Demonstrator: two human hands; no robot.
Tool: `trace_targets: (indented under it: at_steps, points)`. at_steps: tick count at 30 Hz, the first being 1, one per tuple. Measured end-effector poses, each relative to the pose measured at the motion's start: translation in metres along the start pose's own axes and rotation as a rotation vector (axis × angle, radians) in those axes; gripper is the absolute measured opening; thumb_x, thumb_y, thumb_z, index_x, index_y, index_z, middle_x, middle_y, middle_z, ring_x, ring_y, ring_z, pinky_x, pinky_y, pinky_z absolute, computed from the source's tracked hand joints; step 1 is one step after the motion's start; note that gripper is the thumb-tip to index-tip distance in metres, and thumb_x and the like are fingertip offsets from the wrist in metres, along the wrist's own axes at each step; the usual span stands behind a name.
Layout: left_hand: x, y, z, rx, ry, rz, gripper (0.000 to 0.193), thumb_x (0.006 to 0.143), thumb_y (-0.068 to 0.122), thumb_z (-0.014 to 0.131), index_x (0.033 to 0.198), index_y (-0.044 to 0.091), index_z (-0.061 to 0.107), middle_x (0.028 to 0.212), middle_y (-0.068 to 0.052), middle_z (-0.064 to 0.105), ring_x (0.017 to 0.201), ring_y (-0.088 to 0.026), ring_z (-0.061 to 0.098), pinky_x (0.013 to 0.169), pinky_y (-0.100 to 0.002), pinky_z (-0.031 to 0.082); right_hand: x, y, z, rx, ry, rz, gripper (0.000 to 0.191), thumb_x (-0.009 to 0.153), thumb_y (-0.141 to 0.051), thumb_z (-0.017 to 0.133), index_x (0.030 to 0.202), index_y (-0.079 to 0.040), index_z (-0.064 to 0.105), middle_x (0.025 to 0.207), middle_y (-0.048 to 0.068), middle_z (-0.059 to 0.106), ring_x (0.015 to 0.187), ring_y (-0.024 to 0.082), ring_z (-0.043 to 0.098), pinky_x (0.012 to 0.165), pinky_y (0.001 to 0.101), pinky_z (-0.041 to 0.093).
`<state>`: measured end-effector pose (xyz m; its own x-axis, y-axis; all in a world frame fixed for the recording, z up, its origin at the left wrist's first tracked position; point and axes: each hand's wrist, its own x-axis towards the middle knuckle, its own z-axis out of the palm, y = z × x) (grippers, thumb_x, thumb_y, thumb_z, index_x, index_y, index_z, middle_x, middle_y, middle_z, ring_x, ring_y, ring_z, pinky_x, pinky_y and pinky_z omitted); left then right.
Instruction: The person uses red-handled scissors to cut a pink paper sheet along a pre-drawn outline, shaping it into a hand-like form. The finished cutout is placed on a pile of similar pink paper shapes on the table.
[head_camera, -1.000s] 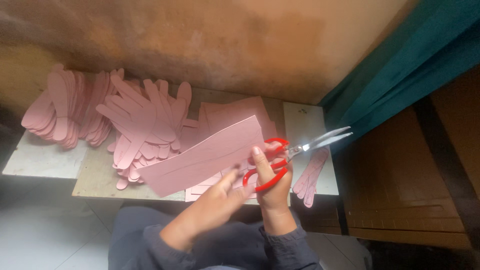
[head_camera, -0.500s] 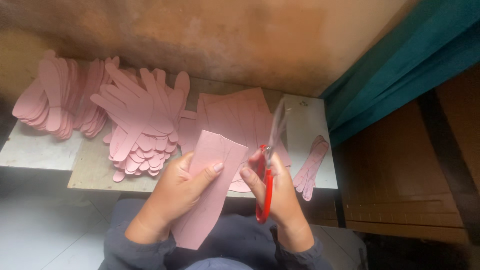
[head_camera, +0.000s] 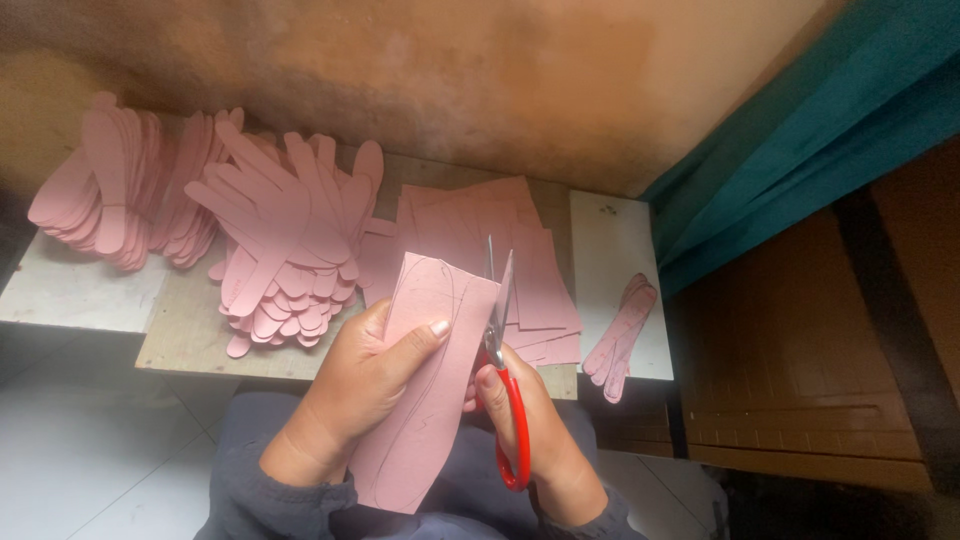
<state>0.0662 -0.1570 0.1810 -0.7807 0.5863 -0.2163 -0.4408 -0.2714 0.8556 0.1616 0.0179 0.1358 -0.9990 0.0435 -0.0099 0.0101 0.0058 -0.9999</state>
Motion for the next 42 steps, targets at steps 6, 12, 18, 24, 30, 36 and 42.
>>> trace_targets:
  at_steps: [6,12,18,24,30,36,42]
  points:
    - [0.005,-0.009,0.003,0.154,0.018,0.156,0.030,0.093,0.017,0.066,0.115,-0.003,0.068,0.101,-0.008,0.075,0.089,-0.011,0.068,0.078,-0.027,0.057,0.000,-0.002,0.003,-0.112,0.047,-0.082,0.065,0.108,-0.051,0.040,0.136,0.006,0.057,0.105,0.011,0.063,0.097,0.018,0.057,0.086,0.0295,0.046]
    - [0.004,-0.014,0.011,0.167,0.027,0.173,0.031,0.093,0.019,0.065,0.115,-0.002,0.068,0.104,-0.006,0.075,0.092,-0.010,0.068,0.080,-0.026,0.057,0.005,-0.005,0.012,-0.019,0.110,-0.112,0.066,0.108,-0.049,0.037,0.139,0.007,0.053,0.127,0.014,0.067,0.116,0.018,0.061,0.101,0.0306,0.046]
    - [0.005,-0.013,0.010,0.201,0.053,0.185,0.029,0.094,0.018,0.065,0.114,-0.003,0.069,0.101,-0.008,0.075,0.090,-0.011,0.068,0.079,-0.028,0.057,0.001,-0.004,0.004,-0.151,0.096,-0.074,0.067,0.105,-0.052,0.040,0.137,0.004,0.056,0.109,0.009,0.068,0.093,0.014,0.058,0.084,0.0276,0.048]
    - [0.005,-0.014,0.011,0.195,0.043,0.233,0.030,0.095,0.018,0.065,0.117,-0.002,0.069,0.105,-0.007,0.075,0.094,-0.010,0.068,0.084,-0.027,0.056,0.002,0.002,0.003,-0.227,0.137,-0.041,0.064,0.104,-0.054,0.040,0.124,0.003,0.062,0.084,0.004,0.062,0.076,0.012,0.052,0.070,0.0266,0.046]
    - [0.003,-0.015,0.014,0.211,0.076,0.239,0.030,0.095,0.018,0.065,0.117,-0.002,0.069,0.105,-0.007,0.075,0.094,-0.010,0.067,0.083,-0.028,0.056,0.004,0.001,0.005,-0.240,0.146,-0.117,0.063,0.106,-0.055,0.040,0.116,0.003,0.062,0.082,0.000,0.060,0.076,0.009,0.052,0.069,0.0255,0.046]
    - [0.002,-0.014,0.012,0.245,0.078,0.255,0.030,0.094,0.020,0.065,0.115,-0.001,0.069,0.104,-0.007,0.076,0.094,-0.010,0.068,0.084,-0.027,0.056,0.001,-0.003,-0.002,-0.273,0.098,-0.057,0.062,0.102,-0.058,0.044,0.110,0.000,0.063,0.074,0.000,0.056,0.067,0.009,0.053,0.061,0.0257,0.047]
    - [0.001,-0.014,0.010,0.346,0.100,0.282,0.028,0.094,0.020,0.066,0.111,-0.001,0.070,0.097,-0.007,0.077,0.088,-0.010,0.069,0.078,-0.027,0.057,0.003,0.000,-0.002,-0.252,0.106,-0.018,0.058,0.101,-0.057,0.046,0.104,-0.001,0.061,0.073,0.001,0.056,0.066,0.010,0.055,0.060,0.0260,0.050]
